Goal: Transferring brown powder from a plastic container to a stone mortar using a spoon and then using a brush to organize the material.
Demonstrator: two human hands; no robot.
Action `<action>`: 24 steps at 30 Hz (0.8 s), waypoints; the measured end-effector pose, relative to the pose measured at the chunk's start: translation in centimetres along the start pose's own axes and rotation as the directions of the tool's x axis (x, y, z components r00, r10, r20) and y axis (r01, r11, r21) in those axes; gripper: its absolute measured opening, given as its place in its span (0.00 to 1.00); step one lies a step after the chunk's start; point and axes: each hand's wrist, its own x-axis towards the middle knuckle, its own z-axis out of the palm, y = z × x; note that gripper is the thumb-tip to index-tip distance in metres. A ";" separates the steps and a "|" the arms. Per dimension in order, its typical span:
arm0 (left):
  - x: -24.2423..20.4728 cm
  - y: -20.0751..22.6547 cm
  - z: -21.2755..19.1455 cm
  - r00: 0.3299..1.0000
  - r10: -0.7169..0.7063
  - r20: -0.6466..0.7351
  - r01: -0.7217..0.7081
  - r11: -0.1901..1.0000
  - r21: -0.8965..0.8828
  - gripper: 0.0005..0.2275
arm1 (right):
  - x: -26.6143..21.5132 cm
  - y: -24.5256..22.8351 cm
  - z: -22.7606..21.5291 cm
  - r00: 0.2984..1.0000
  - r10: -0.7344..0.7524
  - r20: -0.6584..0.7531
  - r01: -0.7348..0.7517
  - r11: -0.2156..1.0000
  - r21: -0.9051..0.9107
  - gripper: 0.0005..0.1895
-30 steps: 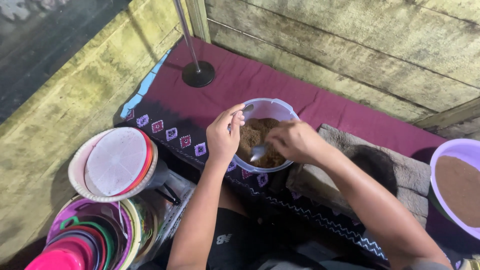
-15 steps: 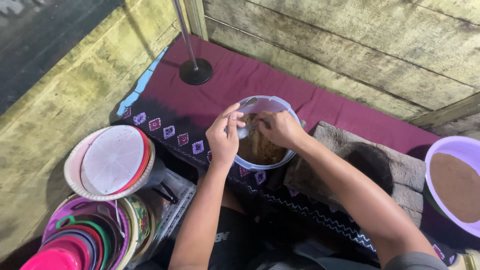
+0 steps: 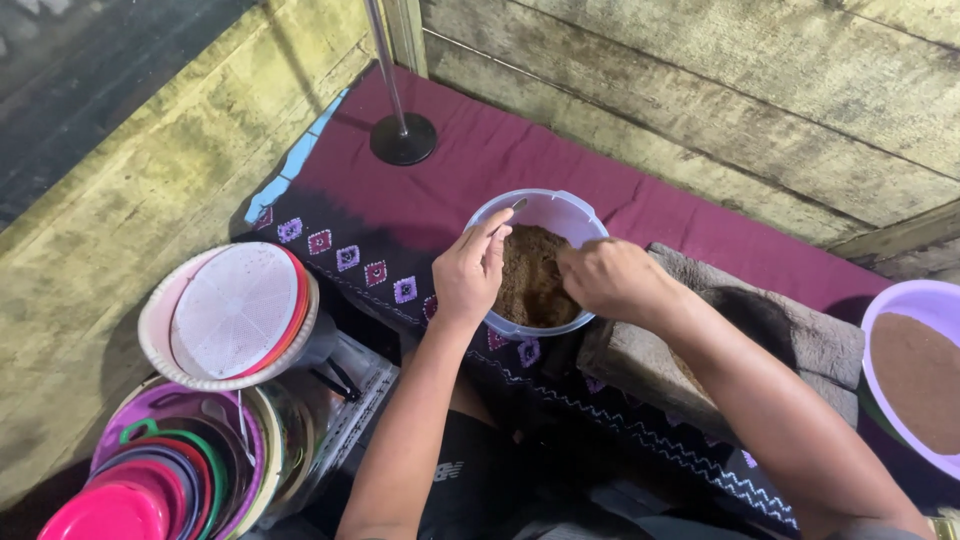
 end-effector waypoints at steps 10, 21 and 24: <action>0.0 0.4 -0.3 0.999 0.000 0.043 -0.001 1.000 0.026 0.09 | 0.1 1.7 6.5 0.976 0.017 -0.216 0.010 0.992 0.125 0.12; -0.1 0.0 0.0 0.998 0.013 0.069 -0.018 0.997 0.068 0.10 | 0.8 0.8 4.9 0.950 0.219 0.223 -0.308 0.778 0.548 0.13; -0.5 -0.2 0.4 0.998 0.006 0.070 -0.013 0.995 0.095 0.10 | 1.3 0.3 -1.3 0.850 0.101 0.517 -0.461 0.619 0.636 0.13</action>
